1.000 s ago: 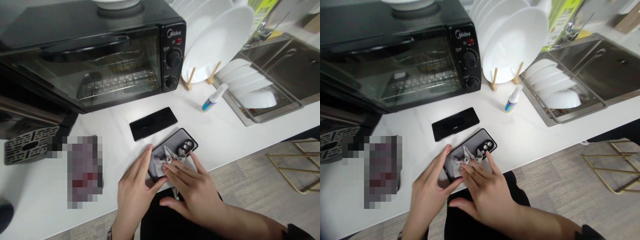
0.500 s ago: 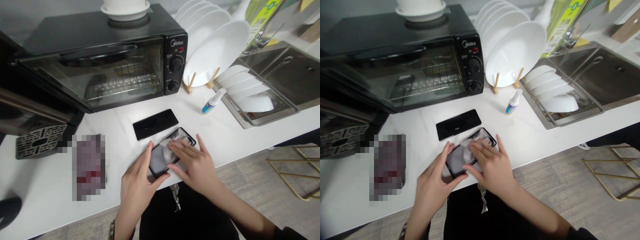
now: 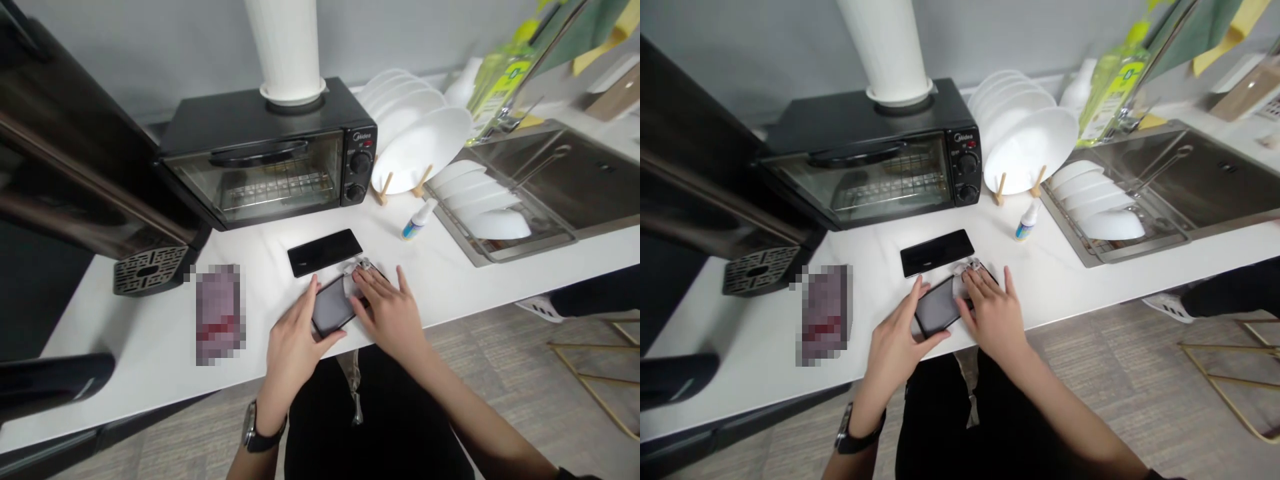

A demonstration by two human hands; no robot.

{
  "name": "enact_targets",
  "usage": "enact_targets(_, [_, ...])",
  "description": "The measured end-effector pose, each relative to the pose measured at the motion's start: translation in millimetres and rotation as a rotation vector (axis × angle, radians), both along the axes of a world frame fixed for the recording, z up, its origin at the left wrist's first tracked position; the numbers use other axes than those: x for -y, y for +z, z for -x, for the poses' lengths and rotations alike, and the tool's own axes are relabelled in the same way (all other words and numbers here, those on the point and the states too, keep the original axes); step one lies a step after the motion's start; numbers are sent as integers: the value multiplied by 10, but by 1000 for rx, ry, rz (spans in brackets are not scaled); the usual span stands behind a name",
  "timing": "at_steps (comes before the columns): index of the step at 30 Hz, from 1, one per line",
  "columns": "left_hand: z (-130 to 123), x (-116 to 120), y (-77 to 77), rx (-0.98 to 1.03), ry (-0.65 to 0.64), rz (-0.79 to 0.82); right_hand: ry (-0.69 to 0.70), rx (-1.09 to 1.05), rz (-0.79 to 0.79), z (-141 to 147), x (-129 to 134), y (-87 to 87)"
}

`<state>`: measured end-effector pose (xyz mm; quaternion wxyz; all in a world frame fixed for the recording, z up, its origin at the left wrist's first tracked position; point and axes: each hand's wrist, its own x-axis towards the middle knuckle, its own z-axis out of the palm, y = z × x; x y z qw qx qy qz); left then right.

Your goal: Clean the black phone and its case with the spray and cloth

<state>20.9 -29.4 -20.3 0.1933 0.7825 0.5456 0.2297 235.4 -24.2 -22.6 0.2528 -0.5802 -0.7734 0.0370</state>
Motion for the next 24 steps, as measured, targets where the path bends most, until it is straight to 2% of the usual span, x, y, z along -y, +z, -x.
enact_targets(3, [1, 2, -7, -41, 5, -17, 146, -16, 21, 54, 54, -38])
enact_targets(5, [2, 7, -14, -86, 38, -44, 185, -89, 65, 72, 61, -59])
enact_targets(10, [5, 0, -3, -61, 44, 11, 136, -248, 102, -1, -92, -58])
enact_targets(14, [24, -31, 20, 123, 66, 56, 161, -340, 56, -23, -157, -5])
enact_targets(18, [5, -15, 15, 347, 174, 60, 96, -498, -51, -81, -116, 91])
enact_targets(22, [-60, 57, -6, 372, 202, 20, -42, -610, -219, -184, -66, 179])
enact_targets(24, [-86, 88, -23, 366, 179, 7, -36, -613, -272, -213, -87, 188])
